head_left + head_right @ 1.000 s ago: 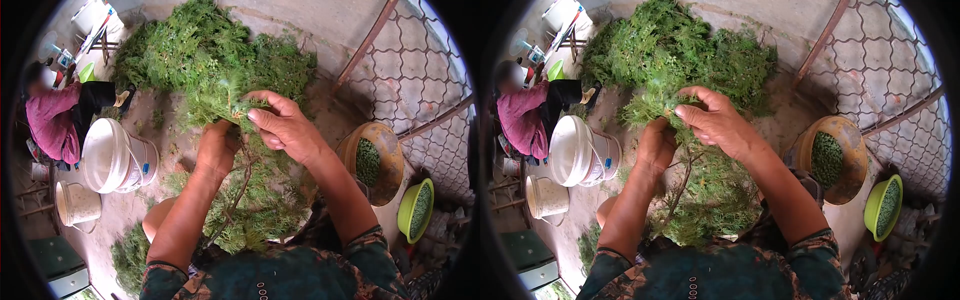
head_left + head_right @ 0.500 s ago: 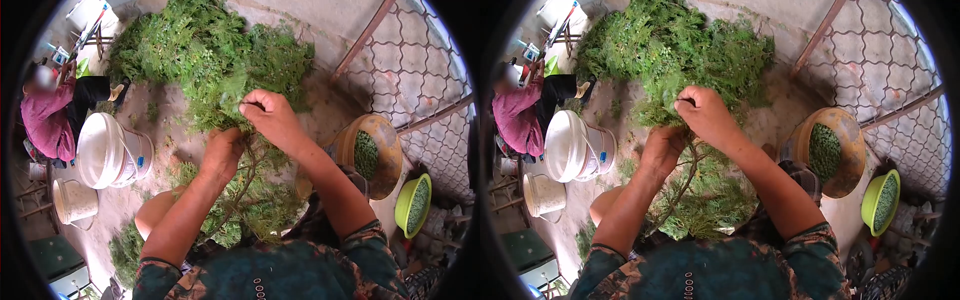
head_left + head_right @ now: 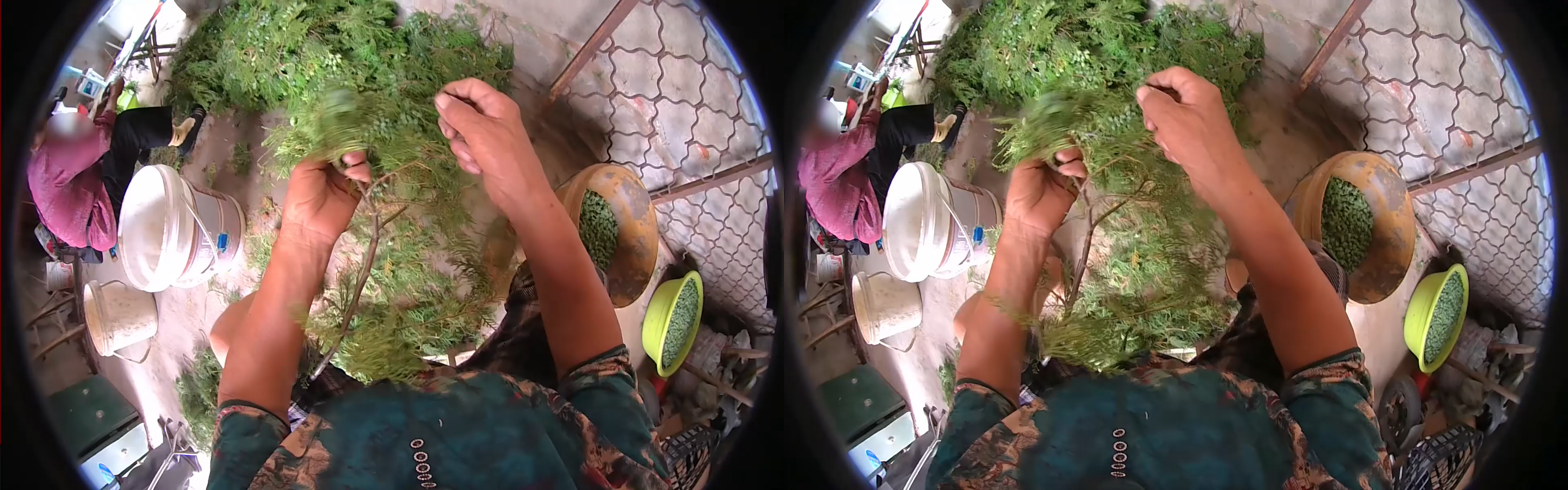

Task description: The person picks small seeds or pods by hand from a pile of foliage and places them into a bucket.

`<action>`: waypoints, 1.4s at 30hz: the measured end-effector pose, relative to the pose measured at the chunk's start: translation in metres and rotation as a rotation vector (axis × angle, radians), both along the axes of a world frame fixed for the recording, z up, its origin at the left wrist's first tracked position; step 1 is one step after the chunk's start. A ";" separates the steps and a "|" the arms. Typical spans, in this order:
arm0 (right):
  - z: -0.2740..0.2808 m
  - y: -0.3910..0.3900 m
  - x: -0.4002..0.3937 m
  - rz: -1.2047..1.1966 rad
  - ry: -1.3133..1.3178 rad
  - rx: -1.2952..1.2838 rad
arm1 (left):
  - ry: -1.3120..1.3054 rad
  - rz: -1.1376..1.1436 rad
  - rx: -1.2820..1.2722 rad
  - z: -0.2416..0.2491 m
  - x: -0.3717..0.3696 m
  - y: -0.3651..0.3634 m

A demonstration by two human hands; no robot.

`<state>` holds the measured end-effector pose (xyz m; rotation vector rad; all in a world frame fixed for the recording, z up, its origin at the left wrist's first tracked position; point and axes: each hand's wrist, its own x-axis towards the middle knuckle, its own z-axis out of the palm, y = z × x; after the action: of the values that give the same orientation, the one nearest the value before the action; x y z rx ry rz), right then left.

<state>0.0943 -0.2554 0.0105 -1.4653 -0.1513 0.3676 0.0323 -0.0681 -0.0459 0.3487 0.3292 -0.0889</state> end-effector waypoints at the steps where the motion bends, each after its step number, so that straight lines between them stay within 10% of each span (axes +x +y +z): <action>1: 0.001 0.000 0.000 0.001 -0.012 0.011 | -0.119 -0.014 -0.184 0.004 0.003 0.006; 9: 0.010 -0.006 -0.001 -0.019 -0.116 -0.006 | -0.242 0.014 -0.471 0.030 0.000 0.024; 26: 0.026 -0.012 0.000 -0.077 -0.300 0.328 | -0.515 -0.061 -0.081 0.049 0.045 0.002; 42: 0.029 -0.009 -0.015 0.101 -0.613 0.363 | 0.246 -0.433 0.362 0.062 -0.010 -0.039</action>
<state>0.0790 -0.2639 0.0396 -1.1707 -0.7471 -0.0428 0.0225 -0.1071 0.0157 0.7688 0.5109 -0.5036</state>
